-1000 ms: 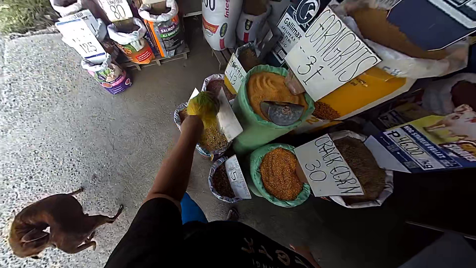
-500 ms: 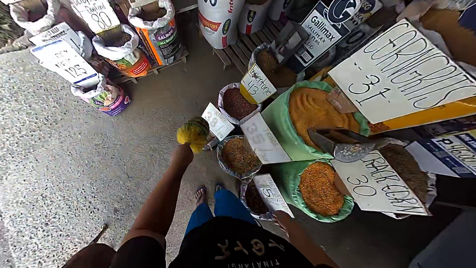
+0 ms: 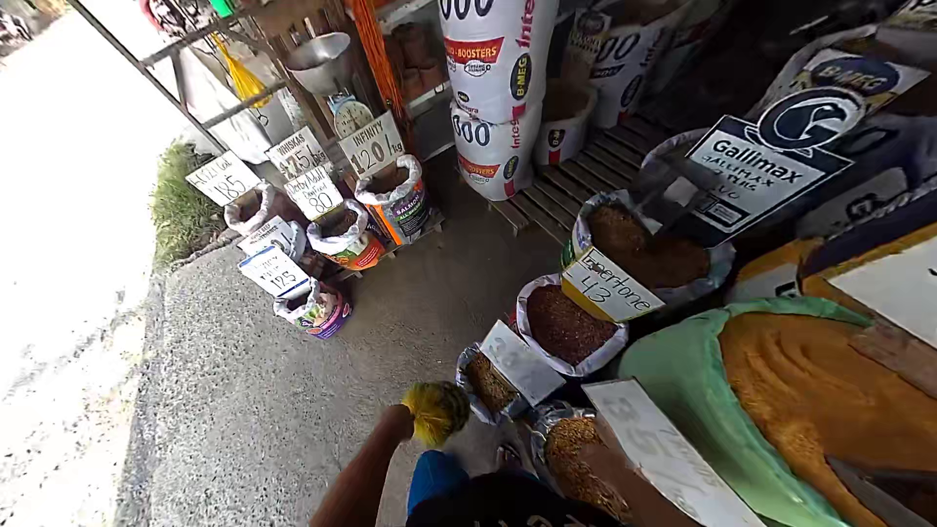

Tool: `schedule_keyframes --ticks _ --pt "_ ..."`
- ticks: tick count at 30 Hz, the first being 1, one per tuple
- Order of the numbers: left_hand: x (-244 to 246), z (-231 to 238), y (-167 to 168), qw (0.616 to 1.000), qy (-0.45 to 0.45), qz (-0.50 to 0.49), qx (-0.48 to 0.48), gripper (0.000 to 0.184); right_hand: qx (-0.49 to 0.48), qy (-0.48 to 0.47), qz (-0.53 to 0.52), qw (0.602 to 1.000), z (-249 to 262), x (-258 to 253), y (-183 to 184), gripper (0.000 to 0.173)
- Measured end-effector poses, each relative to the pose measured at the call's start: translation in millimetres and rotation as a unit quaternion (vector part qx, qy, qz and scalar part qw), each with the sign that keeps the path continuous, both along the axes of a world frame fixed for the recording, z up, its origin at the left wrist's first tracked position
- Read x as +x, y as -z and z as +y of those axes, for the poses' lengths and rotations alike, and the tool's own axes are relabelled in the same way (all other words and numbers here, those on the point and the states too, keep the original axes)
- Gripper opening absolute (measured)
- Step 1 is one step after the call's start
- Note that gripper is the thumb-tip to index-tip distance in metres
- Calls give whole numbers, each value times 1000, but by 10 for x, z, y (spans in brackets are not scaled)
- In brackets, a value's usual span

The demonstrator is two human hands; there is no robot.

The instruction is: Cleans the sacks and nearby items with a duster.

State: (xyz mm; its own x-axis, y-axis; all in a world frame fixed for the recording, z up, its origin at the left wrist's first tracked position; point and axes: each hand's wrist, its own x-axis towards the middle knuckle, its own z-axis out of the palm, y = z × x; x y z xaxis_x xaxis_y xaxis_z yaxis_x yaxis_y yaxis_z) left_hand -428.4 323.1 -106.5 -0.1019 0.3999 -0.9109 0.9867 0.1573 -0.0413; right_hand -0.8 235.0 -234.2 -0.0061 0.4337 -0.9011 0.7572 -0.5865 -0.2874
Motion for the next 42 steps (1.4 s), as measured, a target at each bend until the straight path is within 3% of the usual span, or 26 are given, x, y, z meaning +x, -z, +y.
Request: schedule_keyframes --ticks 3,6,9,12,13,15,17,18,21,25,27,30,33,35,39,42 --pt "-695 148 147 990 -135 9 41 42 20 -33 13 999 723 -416 -140 46" --pt "-1287 429 294 956 -277 -32 91 50 33 -45 -7 998 1399 -694 -90 42" --pt "-1814 845 562 900 -415 -72 115 45 71 69 -10 995 1852 -912 233 42" --pt "-2254 1714 573 856 -483 -171 69 23 34 197 0 980 2419 -1340 -32 45" --pt "-2346 2022 503 860 -472 -192 40 21 29 235 -1 972 2504 -1447 -9 44" --pt "-2471 2726 282 916 -360 -175 13 21 7 290 6 957 2691 -1682 -14 42" --pt "-2523 3537 -49 968 -206 -130 67 31 1 283 24 959 3005 -1905 -57 42" --pt "-2529 3928 -219 973 -164 -123 110 35 13 253 34 967 3153 -1965 -49 42" --pt "-2493 4976 -582 933 -171 -164 270 41 37 173 30 984 3566 -1994 -67 42" --pt "-2554 6290 -618 886 -142 -163 410 41 23 210 -1 977 4105 -1883 -213 41" --pt "-2643 6843 -473 887 -120 -120 429 39 19 216 -42 975 4315 -1722 -117 41" --pt "-2728 7525 -300 925 -103 -29 366 41 21 271 -91 958 4689 -1453 229 42" --pt "-2766 7996 -214 963 -31 14 268 38 -2 361 -75 930 5457 -1597 -39 45" --pt "-2741 8209 -212 967 10 6 254 35 8 373 -48 926 5970 -1685 -163 43" --pt "-2668 8364 -295 954 -40 -31 296 43 36 277 -21 960 7029 -1834 -299 42" --pt "-2814 8363 -128 965 -55 -30 253 43 37 206 -18 978 7841 -2098 -380 43"
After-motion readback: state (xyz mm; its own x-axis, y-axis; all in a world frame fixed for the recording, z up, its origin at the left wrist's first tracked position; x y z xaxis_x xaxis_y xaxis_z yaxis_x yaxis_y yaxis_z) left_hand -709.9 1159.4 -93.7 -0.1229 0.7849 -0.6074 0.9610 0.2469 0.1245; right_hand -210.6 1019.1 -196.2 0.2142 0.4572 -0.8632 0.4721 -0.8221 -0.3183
